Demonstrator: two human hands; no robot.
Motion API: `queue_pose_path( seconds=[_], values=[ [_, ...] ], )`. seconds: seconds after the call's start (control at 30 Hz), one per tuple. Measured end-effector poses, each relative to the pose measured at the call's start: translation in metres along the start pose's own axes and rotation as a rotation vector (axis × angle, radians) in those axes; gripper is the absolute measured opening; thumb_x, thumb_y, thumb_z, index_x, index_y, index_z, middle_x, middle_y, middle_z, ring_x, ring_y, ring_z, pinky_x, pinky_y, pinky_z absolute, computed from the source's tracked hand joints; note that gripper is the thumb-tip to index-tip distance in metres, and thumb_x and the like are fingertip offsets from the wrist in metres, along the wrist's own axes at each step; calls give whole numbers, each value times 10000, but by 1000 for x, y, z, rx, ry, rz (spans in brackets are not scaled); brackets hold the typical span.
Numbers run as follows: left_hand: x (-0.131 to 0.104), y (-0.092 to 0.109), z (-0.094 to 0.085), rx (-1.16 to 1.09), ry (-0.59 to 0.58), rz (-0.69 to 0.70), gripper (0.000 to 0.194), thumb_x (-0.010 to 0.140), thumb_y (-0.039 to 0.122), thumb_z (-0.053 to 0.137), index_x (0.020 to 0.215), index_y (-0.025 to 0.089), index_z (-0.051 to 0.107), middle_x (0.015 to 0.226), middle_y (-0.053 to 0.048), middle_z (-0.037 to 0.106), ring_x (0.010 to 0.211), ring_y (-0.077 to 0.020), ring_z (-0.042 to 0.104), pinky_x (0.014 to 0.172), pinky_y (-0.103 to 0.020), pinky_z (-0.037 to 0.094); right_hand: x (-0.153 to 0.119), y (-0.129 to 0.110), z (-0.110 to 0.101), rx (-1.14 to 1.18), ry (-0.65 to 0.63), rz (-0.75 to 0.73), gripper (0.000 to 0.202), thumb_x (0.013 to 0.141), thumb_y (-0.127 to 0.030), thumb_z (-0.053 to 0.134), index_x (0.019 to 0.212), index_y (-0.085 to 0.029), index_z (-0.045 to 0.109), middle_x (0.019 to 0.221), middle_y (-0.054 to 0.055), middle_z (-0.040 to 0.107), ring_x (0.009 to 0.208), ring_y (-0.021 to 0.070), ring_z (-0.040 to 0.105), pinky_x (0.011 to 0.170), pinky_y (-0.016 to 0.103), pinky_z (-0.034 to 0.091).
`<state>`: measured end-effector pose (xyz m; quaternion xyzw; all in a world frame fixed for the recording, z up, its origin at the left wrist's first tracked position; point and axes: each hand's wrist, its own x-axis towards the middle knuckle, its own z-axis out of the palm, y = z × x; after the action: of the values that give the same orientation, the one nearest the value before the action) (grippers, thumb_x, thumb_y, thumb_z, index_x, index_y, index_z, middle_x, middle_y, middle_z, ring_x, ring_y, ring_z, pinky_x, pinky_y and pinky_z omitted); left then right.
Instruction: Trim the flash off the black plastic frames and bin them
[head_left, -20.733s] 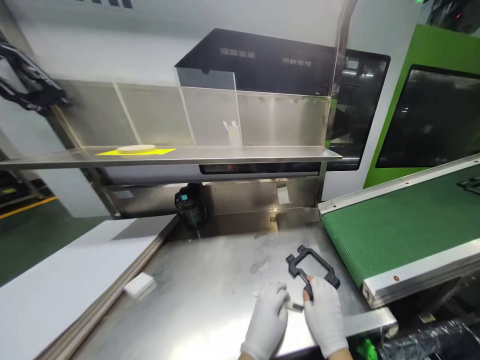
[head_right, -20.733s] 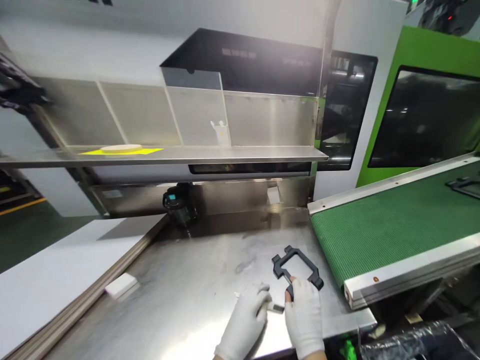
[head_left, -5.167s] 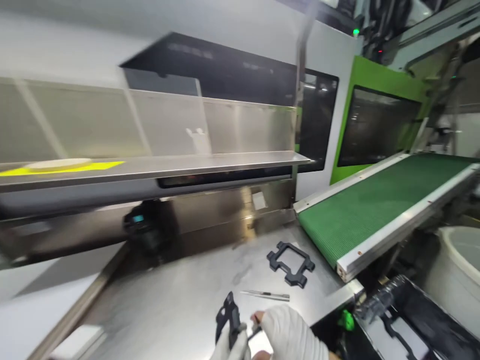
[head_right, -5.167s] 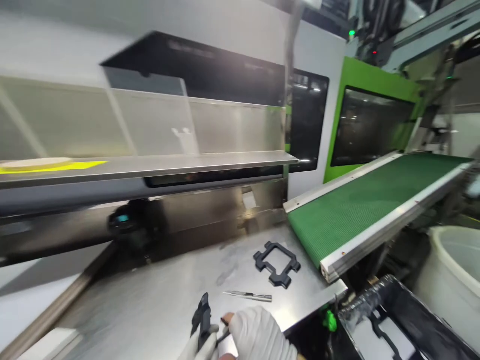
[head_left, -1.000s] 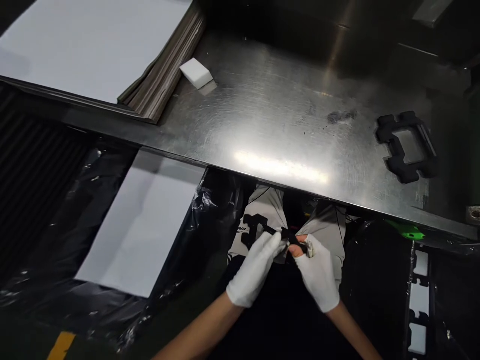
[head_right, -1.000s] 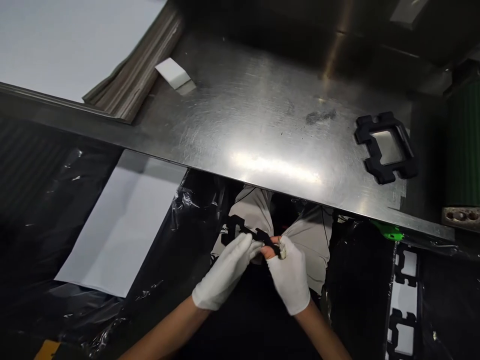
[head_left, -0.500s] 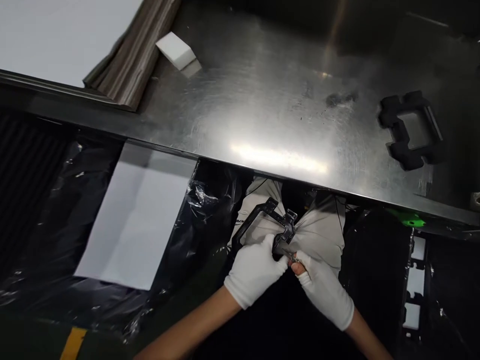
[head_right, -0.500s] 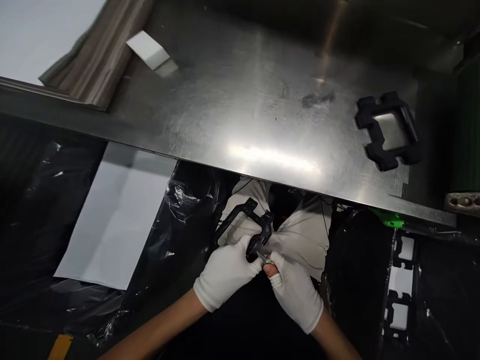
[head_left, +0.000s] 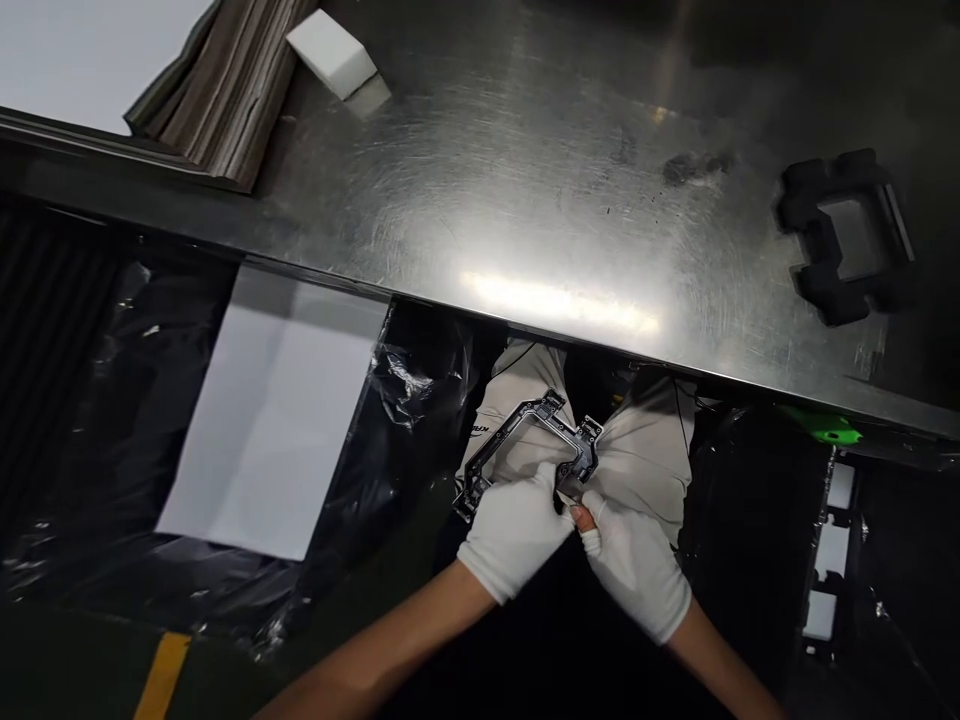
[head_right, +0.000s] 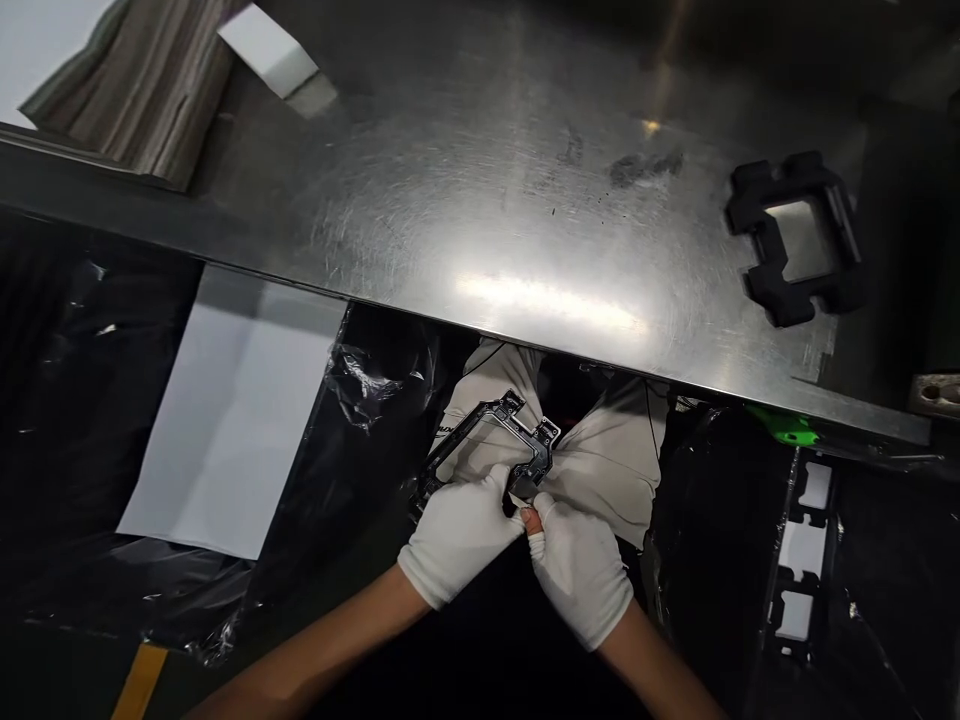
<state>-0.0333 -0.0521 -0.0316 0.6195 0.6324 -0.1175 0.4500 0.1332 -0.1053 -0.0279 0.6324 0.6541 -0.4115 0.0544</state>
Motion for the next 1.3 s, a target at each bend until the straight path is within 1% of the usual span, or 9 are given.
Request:
queue_pose_path(
  seconds=[0.1, 0.13, 0.3, 0.43, 0.57, 0.8, 1.0, 1.13, 1.3],
  values=[
    [1, 1, -1, 178, -69, 11, 405, 981, 499, 614, 1203, 169, 690, 930, -146, 811, 911, -372, 810, 811, -408, 544, 2, -2, -4, -28, -66, 22, 335, 1186, -415, 438, 989, -237, 642, 861, 24, 797, 681, 211, 744, 586, 322, 323],
    [1, 2, -2, 198, -78, 8, 410, 986, 503, 607, 1209, 169, 689, 941, -147, 816, 919, -367, 812, 815, -406, 548, 2, -3, -6, -35, -82, 24, 337, 1187, -413, 436, 994, -235, 648, 871, 26, 801, 699, 212, 750, 590, 320, 334],
    [0, 4, -2, 187, -85, 1, 423, 975, 507, 612, 1186, 148, 690, 907, -142, 815, 884, -355, 817, 791, -403, 562, 1, -7, -12, -16, -131, 43, 376, 1205, -384, 389, 1031, -225, 682, 907, 20, 806, 757, 187, 756, 639, 289, 424],
    [-1, 5, -1, 213, -82, -3, 375, 972, 449, 612, 1169, 141, 696, 902, -143, 814, 908, -372, 820, 804, -418, 562, 1, -14, -11, -59, -142, 112, 365, 1205, -388, 414, 1111, -217, 722, 943, 43, 823, 814, 203, 780, 672, 282, 468],
    [0, 6, -1, 271, -90, -32, 408, 979, 461, 614, 1202, 131, 702, 936, -163, 823, 936, -382, 823, 816, -425, 567, 3, -24, -13, -110, -165, 161, 351, 1205, -373, 435, 1160, -210, 742, 958, 54, 834, 855, 215, 810, 689, 278, 482],
    [0, 10, -3, 303, -93, -47, 371, 976, 404, 604, 1194, 125, 715, 925, -173, 821, 948, -392, 829, 815, -434, 571, 1, -31, -16, -133, -156, 216, 326, 1199, -363, 453, 1152, -231, 747, 942, 43, 842, 825, 220, 812, 640, 280, 462],
    [-1, 12, -5, 319, -97, -67, 386, 973, 431, 611, 1178, 126, 729, 948, -191, 826, 966, -408, 825, 824, -438, 570, -2, -33, -9, -148, -128, 240, 306, 1192, -381, 475, 1172, -231, 741, 921, 51, 841, 779, 217, 811, 592, 271, 429],
    [-4, 14, -6, 318, -95, -85, 378, 980, 441, 600, 1178, 145, 729, 936, -174, 831, 952, -402, 824, 803, -427, 555, -4, -35, -5, -149, -87, 254, 294, 1184, -378, 503, 1176, -205, 741, 912, 72, 840, 736, 207, 810, 546, 263, 397],
    [-7, 13, -4, 308, -60, -92, 384, 1014, 484, 554, 1117, 160, 732, 910, -164, 828, 900, -380, 819, 772, -417, 524, -7, -35, -2, -130, -23, 249, 335, 1198, -358, 458, 1116, -188, 735, 803, 57, 803, 641, 188, 778, 492, 257, 333]
  ],
)
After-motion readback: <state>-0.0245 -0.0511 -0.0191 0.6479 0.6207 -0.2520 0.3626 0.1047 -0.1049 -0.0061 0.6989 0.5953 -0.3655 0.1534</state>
